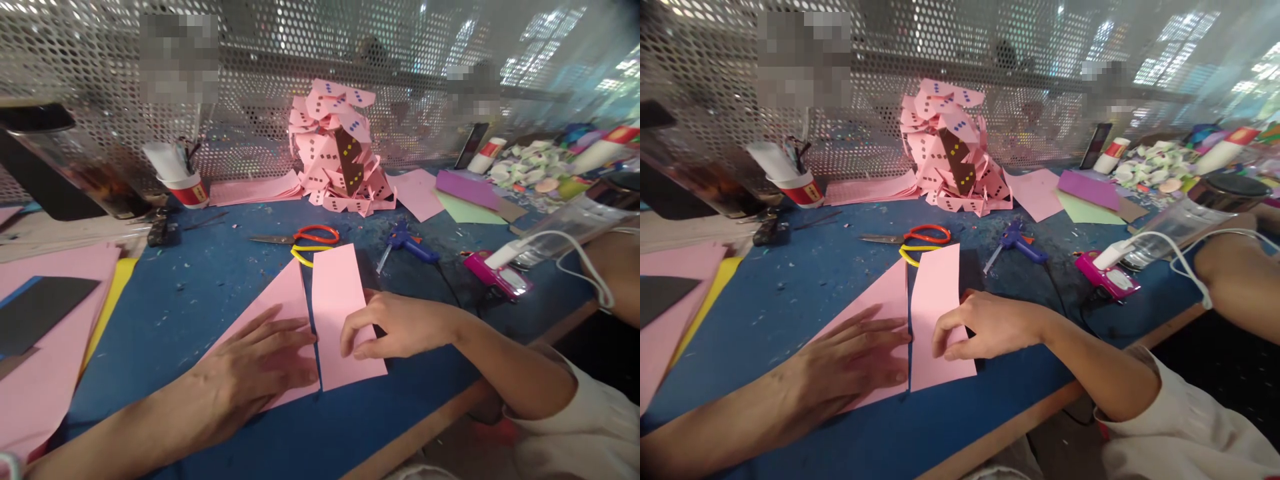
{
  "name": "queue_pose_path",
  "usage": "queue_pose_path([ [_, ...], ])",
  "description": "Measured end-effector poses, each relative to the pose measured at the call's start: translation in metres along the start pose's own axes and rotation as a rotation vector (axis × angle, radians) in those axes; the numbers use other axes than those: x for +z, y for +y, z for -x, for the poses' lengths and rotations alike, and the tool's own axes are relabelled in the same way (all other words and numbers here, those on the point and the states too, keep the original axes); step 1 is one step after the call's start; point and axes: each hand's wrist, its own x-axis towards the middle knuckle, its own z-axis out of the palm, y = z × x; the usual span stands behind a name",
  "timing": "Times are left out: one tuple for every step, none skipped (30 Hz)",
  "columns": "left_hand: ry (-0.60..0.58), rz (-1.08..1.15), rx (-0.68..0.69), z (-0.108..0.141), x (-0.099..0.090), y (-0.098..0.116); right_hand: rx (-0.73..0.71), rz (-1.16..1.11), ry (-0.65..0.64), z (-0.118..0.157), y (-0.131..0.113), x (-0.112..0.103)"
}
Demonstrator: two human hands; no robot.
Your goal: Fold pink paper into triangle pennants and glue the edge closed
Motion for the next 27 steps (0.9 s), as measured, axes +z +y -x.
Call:
queue_pose_path([
  [-0.026,-0.008,-0.001,0.000,-0.002,0.001,0.001,-0.008,0.004,0.000,0.000,0.000],
  [-0.043,-0.014,-0.002,-0.001,-0.003,0.001,-0.001,-0.021,0.009,0.000,0.000,0.000],
  [-0.045,-0.018,-0.004,-0.001,-0.004,0.002,-0.006,-0.040,0.017,0.000,0.000,0.000],
  [-0.037,-0.016,-0.009,-0.001,-0.006,0.003,-0.012,-0.062,0.028,0.000,0.000,0.000],
  [-0.022,-0.005,-0.018,-0.002,-0.007,0.004,-0.021,-0.085,0.044,0.000,-0.001,0.000],
  [-0.010,0.015,-0.032,-0.002,-0.008,0.005,-0.034,-0.107,0.063,0.000,-0.002,0.000],
  [-0.002,0.043,-0.056,-0.003,-0.010,0.007,-0.049,-0.123,0.085,0.001,-0.003,0.000],
  [0.004,0.077,-0.088,-0.003,-0.011,0.008,-0.064,-0.135,0.109,0.001,-0.004,0.001],
  [0.016,0.116,-0.128,-0.004,-0.013,0.009,-0.078,-0.143,0.133,0.001,-0.006,0.001],
  [0.031,0.163,-0.173,-0.004,-0.014,0.011,-0.086,-0.144,0.157,0.001,-0.007,0.001],
  [0.051,0.225,-0.225,-0.005,-0.015,0.012,-0.093,-0.142,0.182,0.001,-0.009,0.002],
  [0.067,0.303,-0.274,-0.005,-0.016,0.013,-0.100,-0.138,0.207,0.000,-0.010,0.003],
  [0.090,0.393,-0.315,-0.006,-0.016,0.014,-0.109,-0.133,0.231,0.000,-0.011,0.003],
  [0.111,0.493,-0.349,-0.006,-0.016,0.014,-0.115,-0.127,0.252,-0.001,-0.012,0.004],
  [0.131,0.588,-0.357,-0.007,-0.015,0.015,-0.118,-0.121,0.269,-0.001,-0.013,0.004],
  [0.153,0.674,-0.357,-0.007,-0.014,0.015,-0.119,-0.113,0.285,-0.001,-0.014,0.004],
  [0.165,0.750,-0.360,-0.007,-0.013,0.014,-0.117,-0.103,0.300,-0.001,-0.015,0.004],
  [0.169,0.815,-0.364,-0.007,-0.012,0.014,-0.116,-0.092,0.316,-0.001,-0.016,0.004],
  [0.168,0.872,-0.372,-0.007,-0.011,0.014,-0.116,-0.082,0.334,-0.001,-0.017,0.004],
  [0.157,0.917,-0.388,-0.006,-0.010,0.014,-0.115,-0.074,0.352,-0.001,-0.018,0.004],
  [0.146,0.944,-0.409,-0.005,-0.009,0.014,-0.110,-0.070,0.372,-0.001,-0.020,0.004],
  [0.135,0.952,-0.437,-0.004,-0.009,0.015,-0.105,-0.069,0.389,-0.001,-0.021,0.004],
  [0.131,0.947,-0.466,-0.003,-0.009,0.015,-0.100,-0.071,0.404,-0.002,-0.023,0.005],
  [0.135,0.938,-0.497,-0.002,-0.008,0.014,-0.098,-0.071,0.416,-0.003,-0.024,0.007],
  [0.149,0.934,-0.523,-0.002,-0.008,0.014,-0.099,-0.070,0.424,-0.004,-0.026,0.009],
  [0.166,0.945,-0.539,-0.002,-0.007,0.014,-0.103,-0.066,0.427,-0.006,-0.028,0.011],
  [0.184,0.969,-0.543,-0.002,-0.007,0.013,-0.109,-0.061,0.426,-0.008,-0.029,0.013],
])
